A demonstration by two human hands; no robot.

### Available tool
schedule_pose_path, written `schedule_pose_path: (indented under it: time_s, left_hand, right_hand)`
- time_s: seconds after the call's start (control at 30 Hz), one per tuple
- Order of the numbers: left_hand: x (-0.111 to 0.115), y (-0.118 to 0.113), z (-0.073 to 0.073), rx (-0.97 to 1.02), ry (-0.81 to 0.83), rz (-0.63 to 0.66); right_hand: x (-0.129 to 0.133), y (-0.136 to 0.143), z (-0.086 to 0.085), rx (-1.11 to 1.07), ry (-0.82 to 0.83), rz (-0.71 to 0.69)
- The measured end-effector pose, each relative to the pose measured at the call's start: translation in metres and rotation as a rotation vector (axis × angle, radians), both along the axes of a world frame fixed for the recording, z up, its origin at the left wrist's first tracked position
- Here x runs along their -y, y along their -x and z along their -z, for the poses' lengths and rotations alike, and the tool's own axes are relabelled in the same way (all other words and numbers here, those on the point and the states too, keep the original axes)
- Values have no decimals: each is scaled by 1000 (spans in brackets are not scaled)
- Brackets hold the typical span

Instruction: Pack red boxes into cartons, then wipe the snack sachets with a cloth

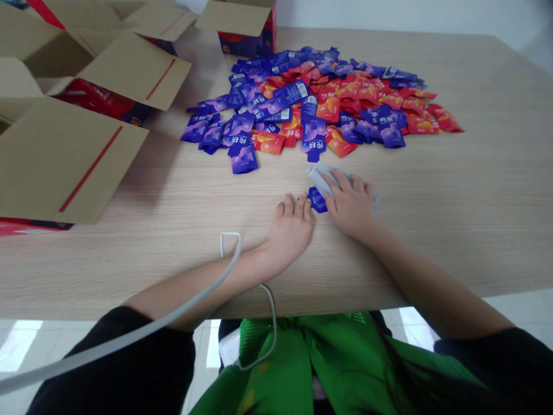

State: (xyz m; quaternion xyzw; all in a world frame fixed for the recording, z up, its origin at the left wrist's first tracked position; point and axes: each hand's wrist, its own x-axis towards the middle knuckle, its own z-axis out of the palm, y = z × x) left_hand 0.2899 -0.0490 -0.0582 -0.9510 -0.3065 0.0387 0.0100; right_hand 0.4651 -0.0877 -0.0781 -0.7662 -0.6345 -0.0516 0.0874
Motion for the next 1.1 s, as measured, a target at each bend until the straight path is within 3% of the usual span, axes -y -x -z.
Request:
schedule_pose_path:
  time_s: [0.13, 0.33, 0.43, 0.5, 0.63, 0.73, 0.93, 1.1]
  left_hand:
    - [0, 1, 1, 2, 4, -5]
    - [-2, 2, 3, 16, -17, 11]
    - [-2, 2, 3, 15, -21, 15]
    - [-2, 2, 3, 15, -19, 16]
    - [-2, 2, 3, 16, -12, 0]
    - [-1, 1, 2, 10, -4, -11]
    - [-1, 1, 2, -26, -12, 5]
    - [-1, 1, 3, -14, 2, 8]
  right_hand:
    - [16, -30, 2, -15, 5, 115]
    - [12, -62, -11, -124, 4, 101]
    - [-2, -51, -25, -172, -114, 88]
    - [-12, -30, -28, -120, -149, 7]
    - [-23, 12, -15, -5, -32, -175]
    - [-21, 18, -3, 38, 16, -200]
    - [1, -24, 5, 30, -16, 41]
    - [28, -68, 13, 14, -23, 72]
